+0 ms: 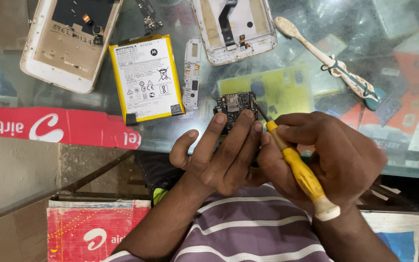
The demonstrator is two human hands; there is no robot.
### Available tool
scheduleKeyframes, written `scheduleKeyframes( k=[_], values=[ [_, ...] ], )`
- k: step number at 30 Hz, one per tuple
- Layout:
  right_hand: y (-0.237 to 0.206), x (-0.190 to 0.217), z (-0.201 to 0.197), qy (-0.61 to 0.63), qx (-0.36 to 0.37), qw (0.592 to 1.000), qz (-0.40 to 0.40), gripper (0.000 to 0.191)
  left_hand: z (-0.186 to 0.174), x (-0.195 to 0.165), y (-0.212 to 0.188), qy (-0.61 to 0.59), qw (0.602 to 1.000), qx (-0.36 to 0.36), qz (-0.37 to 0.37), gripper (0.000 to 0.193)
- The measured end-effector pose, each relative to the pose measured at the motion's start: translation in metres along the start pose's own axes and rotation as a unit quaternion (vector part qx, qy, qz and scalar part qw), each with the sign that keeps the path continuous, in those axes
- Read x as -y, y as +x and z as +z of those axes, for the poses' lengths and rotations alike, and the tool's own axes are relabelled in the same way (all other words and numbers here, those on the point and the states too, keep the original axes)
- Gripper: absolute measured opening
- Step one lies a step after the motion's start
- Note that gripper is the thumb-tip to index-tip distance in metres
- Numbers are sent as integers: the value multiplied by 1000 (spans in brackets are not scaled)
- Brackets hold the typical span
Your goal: The person uses a yellow-handled screwdriver to manipulate components on a small circuit board. They then switch to a toothbrush to clean the board's surface. The work is performed on a glass table with disassembled phone parts nearby.
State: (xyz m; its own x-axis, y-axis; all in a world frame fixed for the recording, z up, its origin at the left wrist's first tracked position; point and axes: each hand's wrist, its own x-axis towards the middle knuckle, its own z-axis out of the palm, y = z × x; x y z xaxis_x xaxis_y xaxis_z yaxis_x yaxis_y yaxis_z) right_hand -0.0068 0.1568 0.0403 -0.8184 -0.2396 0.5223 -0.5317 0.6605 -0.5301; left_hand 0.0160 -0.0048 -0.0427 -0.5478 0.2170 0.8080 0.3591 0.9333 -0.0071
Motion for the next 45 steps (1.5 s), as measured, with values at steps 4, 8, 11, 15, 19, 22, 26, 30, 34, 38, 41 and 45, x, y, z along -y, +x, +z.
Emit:
scheduleKeyframes(
  k=[4,8,11,15,19,22,26,30,34,38,41,45],
  values=[
    [-1,-2,1,25,3,1000,2,21,0,0,0,-13,1000,-1,-3,31],
    [-1,-2,0,16,0,1000,8,22,-1,0,0,-16,1000,5,-2,32],
    [0,-2,0,32,-3,999,4,22,1,-2,0,-19,1000,-1,-10,32],
    [1,-1,-1,21,8,1000,6,22,0,-2,-1,-17,1000,1,-13,34],
    [1,-1,0,26,0,1000,8,22,-3,0,-2,-7,1000,13,-2,30],
    [0,-1,-1,19,1,1000,12,22,-2,0,-2,-11,1000,9,0,30],
    [0,1,-3,13,7,1000,19,21,-1,-1,-1,-18,1000,8,-5,35],
    [2,1,-2,15,8,1000,16,24,-1,-1,-1,-3,1000,9,-8,32],
    [4,1,-2,35,1,999,30,21,-1,-1,-1,-13,1000,7,-5,43],
    [3,2,-3,25,4,999,23,21,-1,-1,-1,-15,1000,4,-3,44],
    [3,1,-2,22,6,999,24,19,-1,-1,-1,-11,1000,6,-1,45],
    [3,-1,-1,36,-4,999,15,20,-1,-1,-1,-11,1000,10,-5,36]
  ],
)
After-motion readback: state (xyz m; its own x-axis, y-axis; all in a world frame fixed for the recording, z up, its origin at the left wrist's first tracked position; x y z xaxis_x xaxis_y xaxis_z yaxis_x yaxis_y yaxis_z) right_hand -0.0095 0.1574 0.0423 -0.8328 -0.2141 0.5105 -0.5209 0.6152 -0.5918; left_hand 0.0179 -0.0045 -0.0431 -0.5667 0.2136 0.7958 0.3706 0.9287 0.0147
